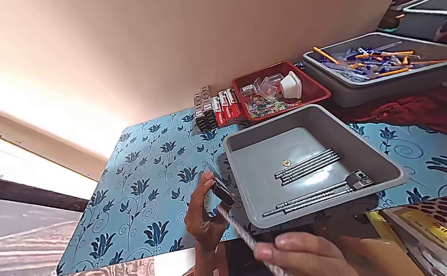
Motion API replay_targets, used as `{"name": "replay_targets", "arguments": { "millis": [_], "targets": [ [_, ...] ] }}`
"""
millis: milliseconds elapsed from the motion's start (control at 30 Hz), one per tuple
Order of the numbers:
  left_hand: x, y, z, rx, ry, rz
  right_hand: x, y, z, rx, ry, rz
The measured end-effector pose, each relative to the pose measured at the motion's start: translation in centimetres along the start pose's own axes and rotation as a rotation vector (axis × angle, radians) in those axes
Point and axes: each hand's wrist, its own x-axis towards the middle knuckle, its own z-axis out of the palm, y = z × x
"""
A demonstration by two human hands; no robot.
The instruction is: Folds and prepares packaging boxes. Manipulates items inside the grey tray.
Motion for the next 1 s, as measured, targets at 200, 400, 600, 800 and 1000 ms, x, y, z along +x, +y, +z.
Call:
{"name": "replay_targets", "arguments": {
  "millis": [200,400,600,800,1000],
  "targets": [
    [-0.2,0.2,-0.1,-0.009,0.024,-0.003,0.6,2.5,-0.5,-0.344,0.127,-0.185],
    [-0.2,-0.2,-0.2,0.014,-0.008,-0.013,0.3,0.3,-0.8,-0.105,0.028,-0.018],
    [0.2,-0.4,0.1,-0.003,-0.028,-0.006,0.7,3.0,-0.8,-0.217,-0.038,-0.137],
    [0.5,-0.5,0.5,-0.012,-0.043,-0.018,0.6,3.3,-1.0,-0.217,-0.01,-0.129],
    [0.9,-0.2,0.8,0.04,-0.074,0.006,0.9,3.9,-1.2,-0.284,0.004,-0.09]
  ]
}}
